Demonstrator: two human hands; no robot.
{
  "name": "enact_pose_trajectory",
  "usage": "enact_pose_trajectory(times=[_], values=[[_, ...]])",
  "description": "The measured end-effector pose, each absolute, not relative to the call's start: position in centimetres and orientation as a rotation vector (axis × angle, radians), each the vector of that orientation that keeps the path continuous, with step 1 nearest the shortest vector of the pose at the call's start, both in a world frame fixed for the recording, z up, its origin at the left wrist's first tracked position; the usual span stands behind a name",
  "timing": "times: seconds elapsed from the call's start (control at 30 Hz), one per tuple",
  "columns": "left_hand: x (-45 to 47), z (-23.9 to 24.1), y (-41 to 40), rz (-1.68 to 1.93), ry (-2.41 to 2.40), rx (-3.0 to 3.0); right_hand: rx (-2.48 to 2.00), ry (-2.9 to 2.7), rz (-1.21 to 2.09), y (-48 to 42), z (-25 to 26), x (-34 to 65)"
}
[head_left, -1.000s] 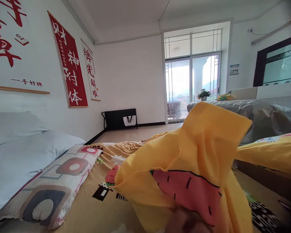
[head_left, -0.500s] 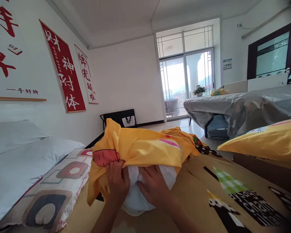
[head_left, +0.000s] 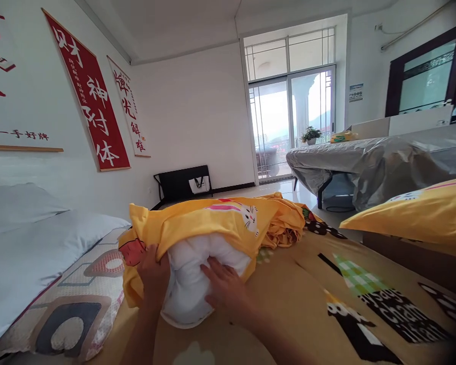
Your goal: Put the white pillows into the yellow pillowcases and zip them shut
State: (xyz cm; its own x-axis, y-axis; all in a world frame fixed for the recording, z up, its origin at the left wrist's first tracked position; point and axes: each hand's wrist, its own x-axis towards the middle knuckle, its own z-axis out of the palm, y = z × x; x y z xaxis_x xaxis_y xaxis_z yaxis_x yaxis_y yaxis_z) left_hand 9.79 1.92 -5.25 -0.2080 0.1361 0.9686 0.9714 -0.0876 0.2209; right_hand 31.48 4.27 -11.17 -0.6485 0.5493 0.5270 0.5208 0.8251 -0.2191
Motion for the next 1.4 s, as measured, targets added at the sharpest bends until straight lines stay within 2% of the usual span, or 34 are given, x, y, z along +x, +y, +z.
enact_pose_trajectory(times=[0.17,0.3,0.4,0.47,0.5,0.57,0.73,0.93,1.1,1.17,1.27,1.4], values=[[11.8,-6.6,0.6,-1.298,-1.103,-1.455,-0.931,-2.506,0.148,7.0,-14.7,29.2],[12.6,-7.3,-0.6,-1.318,-0.784,-1.607,-0.903,-2.391,0.355,8.1,-14.5,30.4],[11.7,-7.4,-1.1,-1.422,-0.721,-1.558,-0.59,-2.257,0.891,9.4,-13.7,32.6],[10.7,-7.4,-1.0,-1.482,-0.714,-1.473,-0.314,-1.875,1.372,10.8,-13.7,34.1],[10.2,-7.3,-0.9,-1.488,-0.715,-1.431,-0.225,-1.621,1.526,11.4,-13.7,34.7],[9.4,-7.3,-0.7,-1.439,-0.746,-1.383,-0.149,-1.203,1.614,12.4,-13.9,35.4],[8.7,-7.3,-0.1,-1.23,-0.907,-1.313,-0.334,-1.019,1.409,11.8,-12.5,35.8],[4.5,-9.2,1.2,-1.282,-1.302,-1.179,-0.861,-1.493,1.018,11.6,-11.7,36.7],[0.8,-12.1,1.9,-1.403,-1.518,-1.103,-1.572,-1.875,0.146,12.2,-13.3,36.5],[0.4,-13.2,1.9,-1.545,-1.6,-0.981,-1.715,-1.896,-0.097,12.0,-13.7,36.1],[0.5,-14.0,1.8,-1.755,-1.796,-0.831,-1.747,-1.925,-0.247,11.6,-13.6,35.5],[1.3,-13.1,1.2,-1.813,-1.862,-0.856,-1.785,-2.029,-0.262,11.1,-13.1,35.4]])
